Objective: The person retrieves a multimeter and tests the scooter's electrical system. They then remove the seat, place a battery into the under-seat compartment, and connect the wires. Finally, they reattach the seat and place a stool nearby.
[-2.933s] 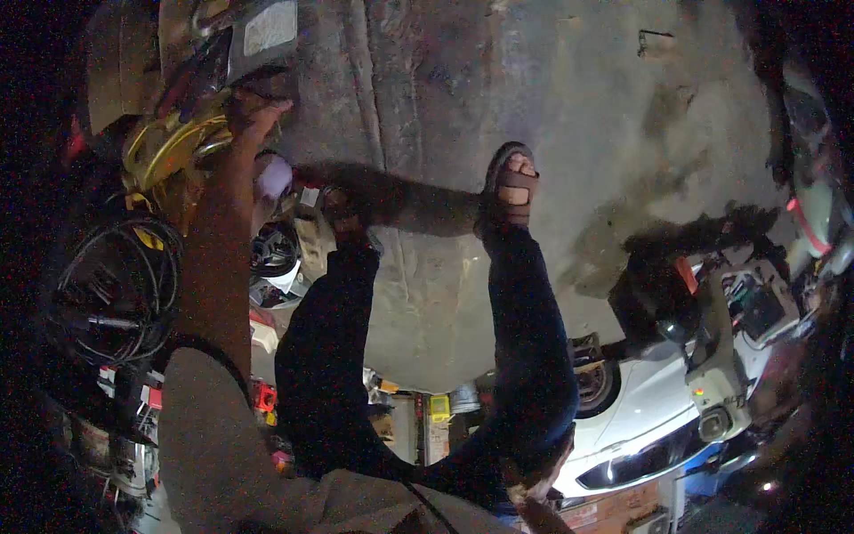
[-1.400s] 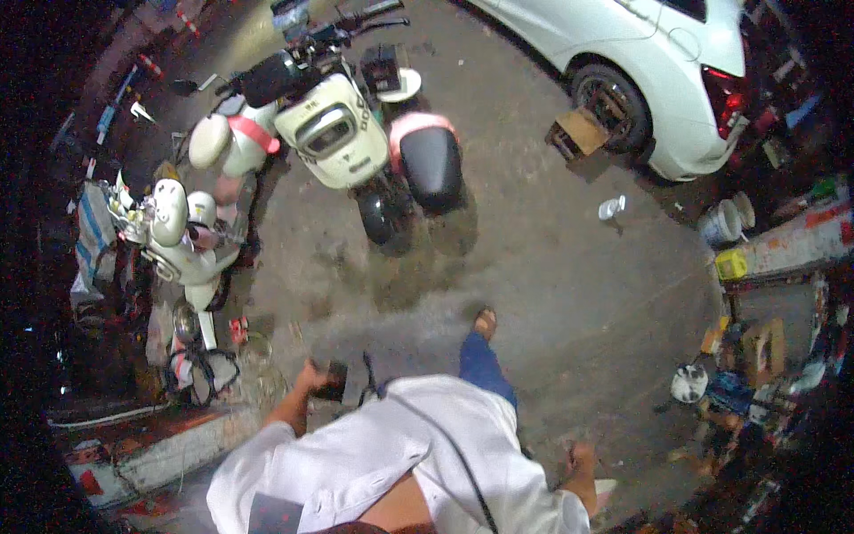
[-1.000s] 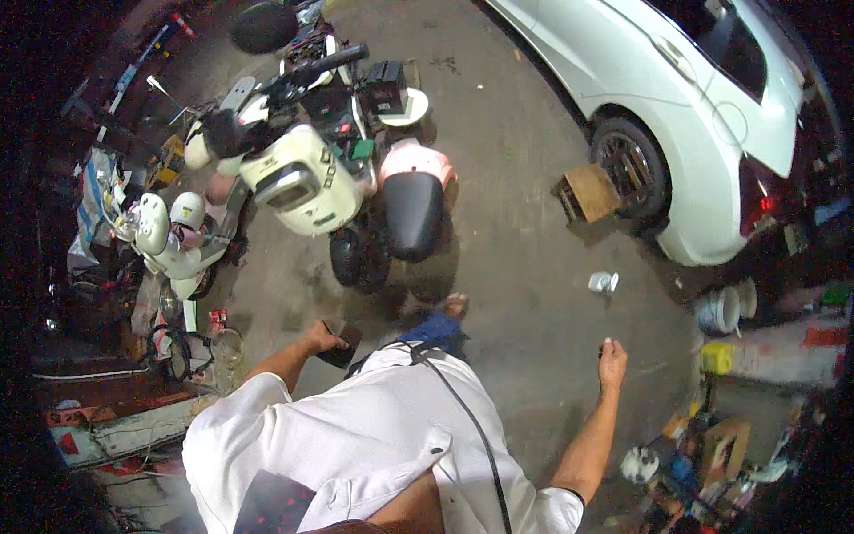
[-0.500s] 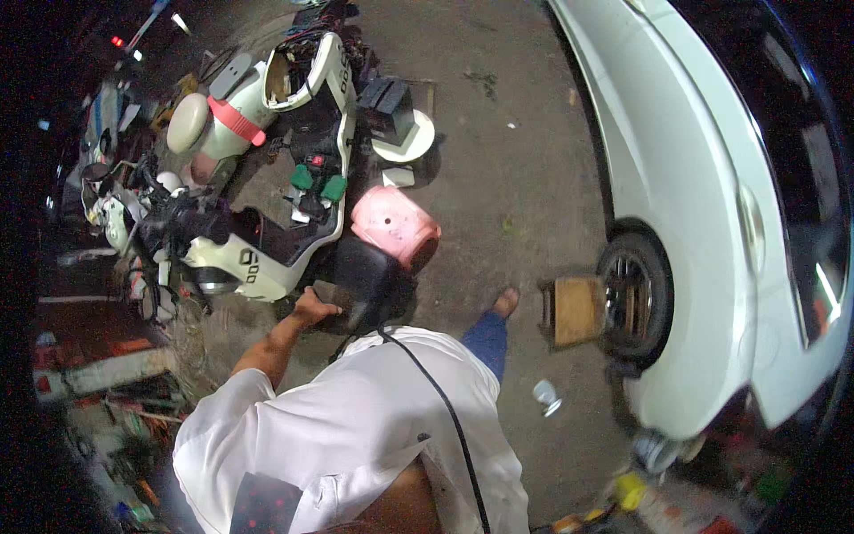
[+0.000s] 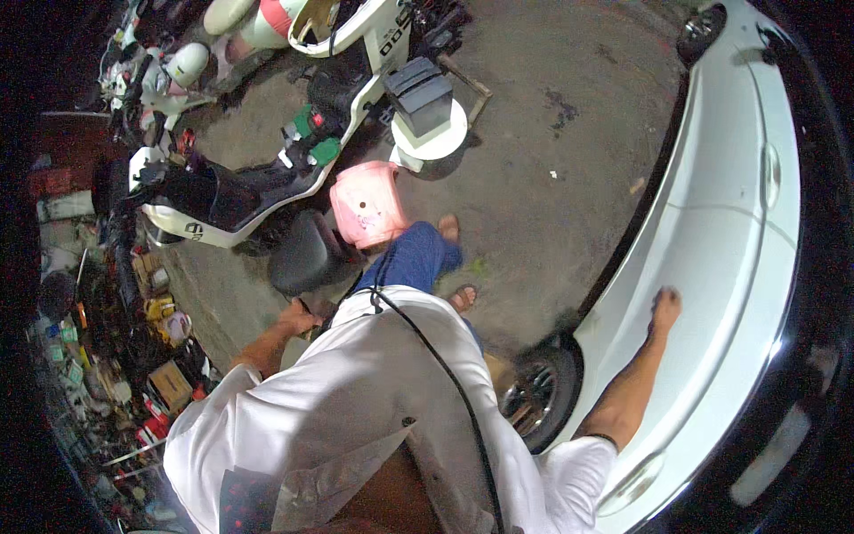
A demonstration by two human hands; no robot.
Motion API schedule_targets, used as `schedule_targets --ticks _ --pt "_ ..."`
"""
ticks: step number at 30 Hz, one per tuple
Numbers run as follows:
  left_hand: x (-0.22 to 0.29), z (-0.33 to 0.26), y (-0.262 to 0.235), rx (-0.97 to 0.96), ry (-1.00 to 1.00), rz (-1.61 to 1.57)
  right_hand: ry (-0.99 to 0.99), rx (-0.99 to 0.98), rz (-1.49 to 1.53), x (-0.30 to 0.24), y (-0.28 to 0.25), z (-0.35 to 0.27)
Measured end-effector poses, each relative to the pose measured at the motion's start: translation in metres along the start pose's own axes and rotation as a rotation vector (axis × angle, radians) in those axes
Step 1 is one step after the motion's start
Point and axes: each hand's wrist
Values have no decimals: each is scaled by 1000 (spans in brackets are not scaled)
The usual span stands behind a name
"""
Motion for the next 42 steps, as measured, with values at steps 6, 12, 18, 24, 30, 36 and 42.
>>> schedule_targets --ticks 6,12,18,24,30,36,42 --pt "197 74 3 -74 -80 -193 -444 -118 -255 -228 105 162" --pt "306 66 -106 176 -71 -673 -1038 -608 -877 -462 362 121" --pt "359 77 -107 456 -135 -978 -1362 -1113 -855 -595 522 47" --pt "430 69 -66 641 -476 -1253 -1669 -1331 -1164 -601 608 41" --pt "466 101 -35 589 -610 -1304 -1752 -1342 -1309 -566 641 40" --pt "477 167 11 556 -729 -1299 -1505 -1367 -1446 -559 669 31" --pt "484 212 24 532 -702 -1309 -1075 -1462 -1519 -550 692 23"
Point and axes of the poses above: each hand's wrist, its own z-axis towards the middle knuckle, its own y-axis out of the palm, x = y × z, and after that the axes turned 9 degrees about -z, right-handed
